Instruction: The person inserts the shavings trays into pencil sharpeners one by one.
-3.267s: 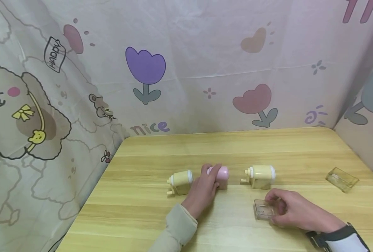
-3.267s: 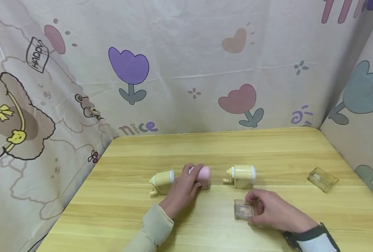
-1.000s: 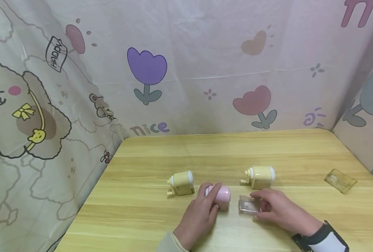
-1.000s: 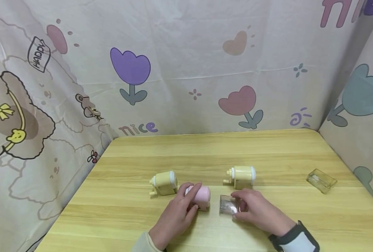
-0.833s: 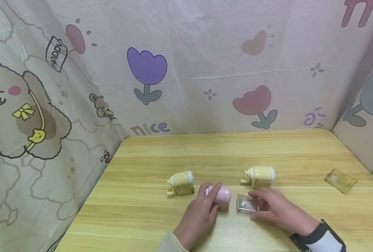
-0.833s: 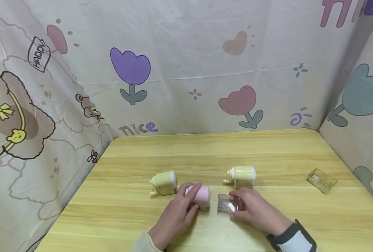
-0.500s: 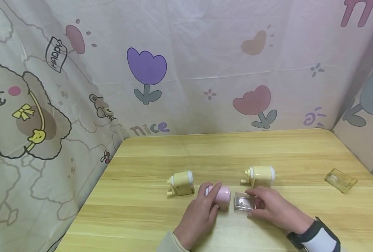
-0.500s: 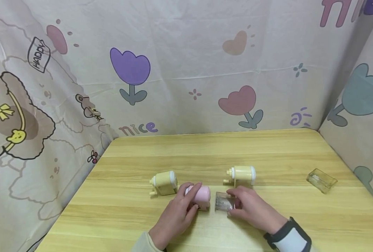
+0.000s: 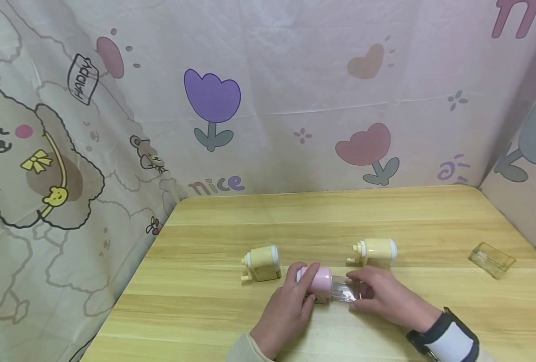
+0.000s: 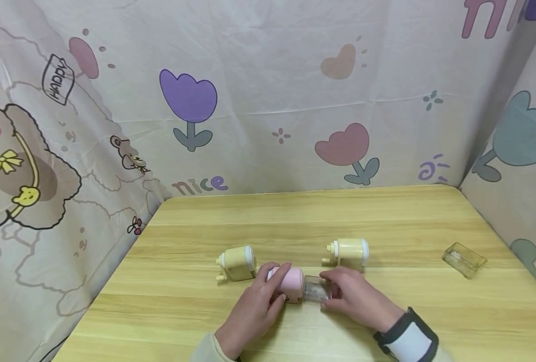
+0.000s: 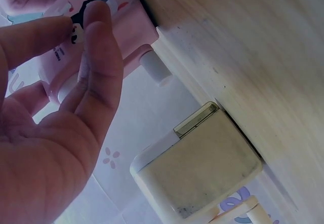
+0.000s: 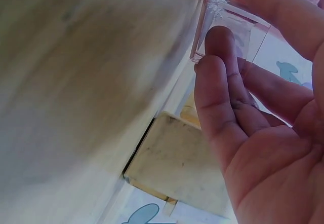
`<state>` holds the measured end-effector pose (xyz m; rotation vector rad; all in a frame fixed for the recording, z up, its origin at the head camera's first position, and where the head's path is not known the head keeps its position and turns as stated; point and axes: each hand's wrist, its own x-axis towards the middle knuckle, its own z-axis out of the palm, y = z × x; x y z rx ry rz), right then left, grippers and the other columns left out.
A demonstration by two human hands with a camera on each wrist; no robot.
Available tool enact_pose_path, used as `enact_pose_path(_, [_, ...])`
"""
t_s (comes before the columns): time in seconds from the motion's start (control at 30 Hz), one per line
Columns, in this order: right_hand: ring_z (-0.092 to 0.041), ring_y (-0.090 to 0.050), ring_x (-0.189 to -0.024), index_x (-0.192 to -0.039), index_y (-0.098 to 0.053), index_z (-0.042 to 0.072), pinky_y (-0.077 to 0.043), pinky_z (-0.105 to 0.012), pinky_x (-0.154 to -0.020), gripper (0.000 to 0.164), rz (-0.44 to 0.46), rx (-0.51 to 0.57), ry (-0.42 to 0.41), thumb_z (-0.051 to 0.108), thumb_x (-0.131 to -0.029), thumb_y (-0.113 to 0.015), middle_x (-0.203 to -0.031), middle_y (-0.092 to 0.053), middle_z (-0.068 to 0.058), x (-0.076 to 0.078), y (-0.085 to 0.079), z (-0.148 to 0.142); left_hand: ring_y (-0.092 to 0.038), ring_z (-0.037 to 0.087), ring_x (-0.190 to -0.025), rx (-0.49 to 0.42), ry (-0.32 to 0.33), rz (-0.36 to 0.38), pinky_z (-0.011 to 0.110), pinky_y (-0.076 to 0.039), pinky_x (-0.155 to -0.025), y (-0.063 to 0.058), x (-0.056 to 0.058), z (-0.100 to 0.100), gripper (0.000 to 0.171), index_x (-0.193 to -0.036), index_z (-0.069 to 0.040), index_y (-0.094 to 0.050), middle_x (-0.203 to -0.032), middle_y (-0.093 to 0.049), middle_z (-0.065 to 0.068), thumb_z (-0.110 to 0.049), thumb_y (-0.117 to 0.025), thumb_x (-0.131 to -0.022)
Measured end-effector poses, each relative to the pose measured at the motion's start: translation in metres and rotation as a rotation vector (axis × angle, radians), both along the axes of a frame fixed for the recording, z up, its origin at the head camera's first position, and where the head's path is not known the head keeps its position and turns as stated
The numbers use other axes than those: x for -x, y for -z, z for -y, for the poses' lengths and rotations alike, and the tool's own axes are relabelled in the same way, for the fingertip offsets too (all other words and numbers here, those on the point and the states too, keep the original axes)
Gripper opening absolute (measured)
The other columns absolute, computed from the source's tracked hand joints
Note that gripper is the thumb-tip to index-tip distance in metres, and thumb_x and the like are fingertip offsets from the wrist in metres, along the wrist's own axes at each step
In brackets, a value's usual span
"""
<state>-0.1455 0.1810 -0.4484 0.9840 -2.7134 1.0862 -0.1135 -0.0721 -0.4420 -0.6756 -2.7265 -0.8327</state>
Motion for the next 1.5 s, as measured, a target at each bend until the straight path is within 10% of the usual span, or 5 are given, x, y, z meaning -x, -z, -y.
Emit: enact_pose_path(1.5, [-0.003,-0.051,-0.077,-0.119,-0.06,0.006,-0.048,-0.024,-0.064,0.05,-0.042,-0.001,-0.129,0.032,-0.079,-0.076,-0.091,-0.056,0.007,0.009,0.001,0.019,-0.049,0.006,-0.061,0.011,0.006,-0.01,0.02,-0.041,-0.053,-0.001,0.0,0.0,0.065,-0.146,-0.029,-0.038,-0.133,-0.045,0.008,-0.016,-0.063,-0.088])
